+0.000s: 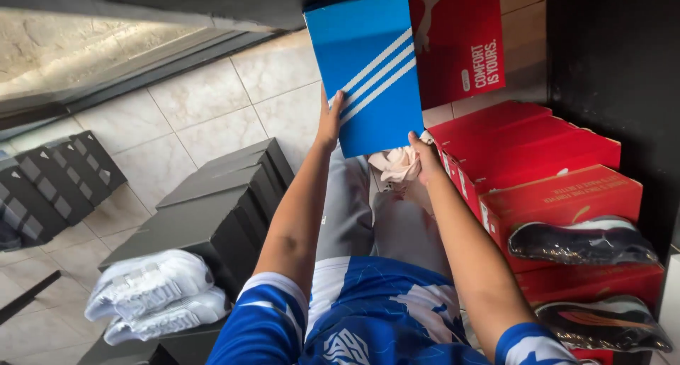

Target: Clean shoe boxes and shoes with a cloth

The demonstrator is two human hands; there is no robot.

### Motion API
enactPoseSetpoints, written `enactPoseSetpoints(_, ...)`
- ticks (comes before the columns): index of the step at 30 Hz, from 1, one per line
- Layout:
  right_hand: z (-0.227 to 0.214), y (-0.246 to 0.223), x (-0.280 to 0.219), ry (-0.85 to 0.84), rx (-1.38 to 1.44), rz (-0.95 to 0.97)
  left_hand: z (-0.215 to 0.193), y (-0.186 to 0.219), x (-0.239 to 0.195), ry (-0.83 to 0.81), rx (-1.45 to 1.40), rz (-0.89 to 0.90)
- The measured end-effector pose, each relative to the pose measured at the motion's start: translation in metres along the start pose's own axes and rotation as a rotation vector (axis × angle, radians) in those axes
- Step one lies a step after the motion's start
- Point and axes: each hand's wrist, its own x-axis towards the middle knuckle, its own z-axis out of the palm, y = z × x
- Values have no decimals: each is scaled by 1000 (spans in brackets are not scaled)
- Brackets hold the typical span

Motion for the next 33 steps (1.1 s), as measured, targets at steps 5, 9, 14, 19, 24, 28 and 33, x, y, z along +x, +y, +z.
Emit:
enactPoseSetpoints(5, -7, -3, 47, -3, -17, 5, -9, -17, 20, 35, -99, -72)
enactPoseSetpoints(9, -8, 14, 55, 2, 9, -11, -6, -16, 19, 61, -48, -84)
enactPoseSetpoints(14, -3, 12, -4, -53, 46, -13, -27, -62, 30, 316, 343, 83)
enactPoseSetpoints(19, -39, -19, -152, 125, -9, -463, 66, 21, -113, 34, 522, 684)
enactPoseSetpoints(24, -150, -5, -259, 362, 69, -660, 178, -34, -205, -430, 667, 642)
enactPoseSetpoints(28, -222, 9, -328, 619, 327, -753, 297, -109, -254, -788, 1033, 550)
enactPoseSetpoints(33, -292, 65, -335, 740, 428, -793, 387, -164, -281, -921, 1342, 592)
